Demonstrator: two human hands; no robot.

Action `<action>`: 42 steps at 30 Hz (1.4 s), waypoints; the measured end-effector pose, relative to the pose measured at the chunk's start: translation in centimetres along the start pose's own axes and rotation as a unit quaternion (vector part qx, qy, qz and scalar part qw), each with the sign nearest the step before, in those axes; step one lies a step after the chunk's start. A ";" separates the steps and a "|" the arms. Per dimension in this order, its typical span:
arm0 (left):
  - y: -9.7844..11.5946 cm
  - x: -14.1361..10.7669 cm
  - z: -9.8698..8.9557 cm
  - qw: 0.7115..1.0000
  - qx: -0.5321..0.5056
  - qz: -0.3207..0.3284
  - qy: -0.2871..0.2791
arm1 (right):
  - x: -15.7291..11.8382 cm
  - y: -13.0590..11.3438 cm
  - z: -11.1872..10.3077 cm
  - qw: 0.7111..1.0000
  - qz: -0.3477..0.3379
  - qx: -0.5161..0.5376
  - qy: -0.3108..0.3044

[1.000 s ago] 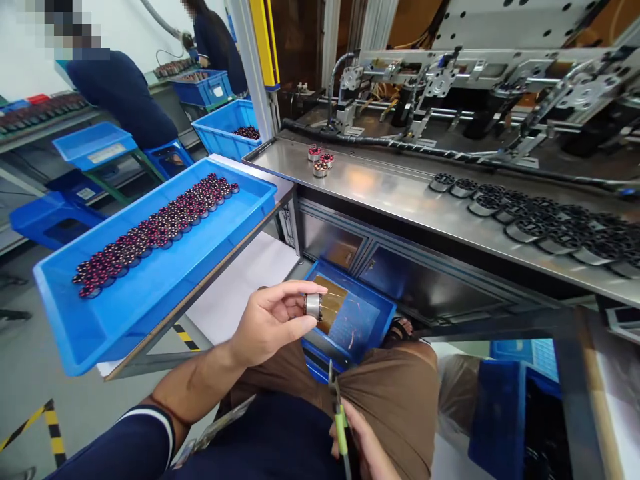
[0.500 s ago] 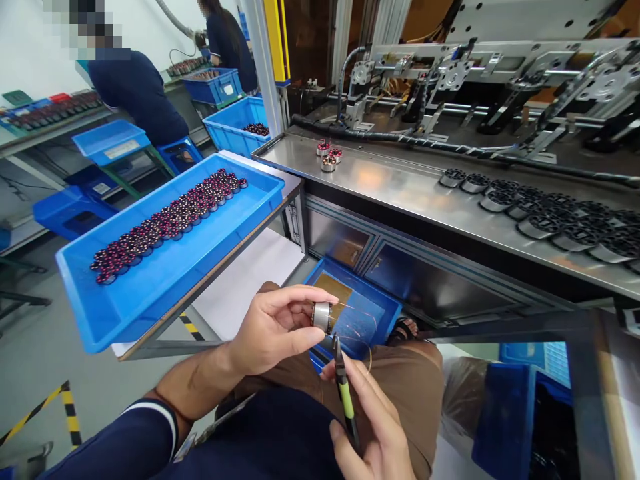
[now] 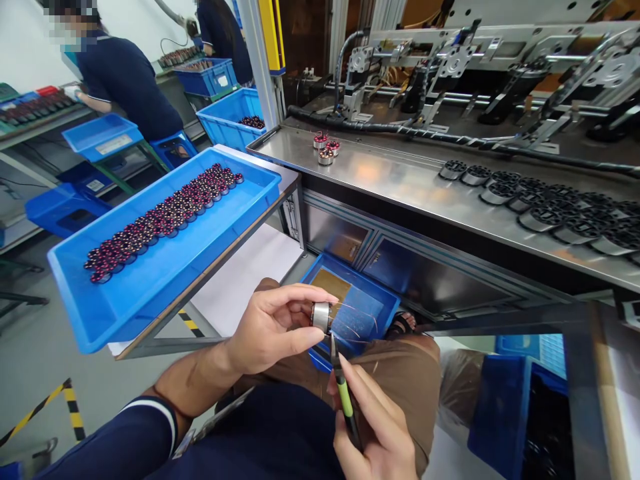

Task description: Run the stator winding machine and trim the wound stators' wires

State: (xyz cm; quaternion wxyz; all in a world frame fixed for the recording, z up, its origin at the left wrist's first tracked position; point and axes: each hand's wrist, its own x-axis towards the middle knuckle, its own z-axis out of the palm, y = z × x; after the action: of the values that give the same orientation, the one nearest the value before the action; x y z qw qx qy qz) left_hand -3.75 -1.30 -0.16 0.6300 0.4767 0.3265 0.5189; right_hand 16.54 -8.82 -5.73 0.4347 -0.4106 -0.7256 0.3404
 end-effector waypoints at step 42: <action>0.8 -0.1 0.1 0.948 0.202 0.240 -0.060 | 1.3 -1.3 -0.6 0.997 -0.004 -0.059 0.050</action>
State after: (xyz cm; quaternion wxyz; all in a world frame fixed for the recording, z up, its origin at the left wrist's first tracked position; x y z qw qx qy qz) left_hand -3.96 -1.45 0.65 0.3957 0.6883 0.2622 0.5485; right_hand 16.32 -8.08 -3.96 0.4470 -0.4496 -0.7230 0.2744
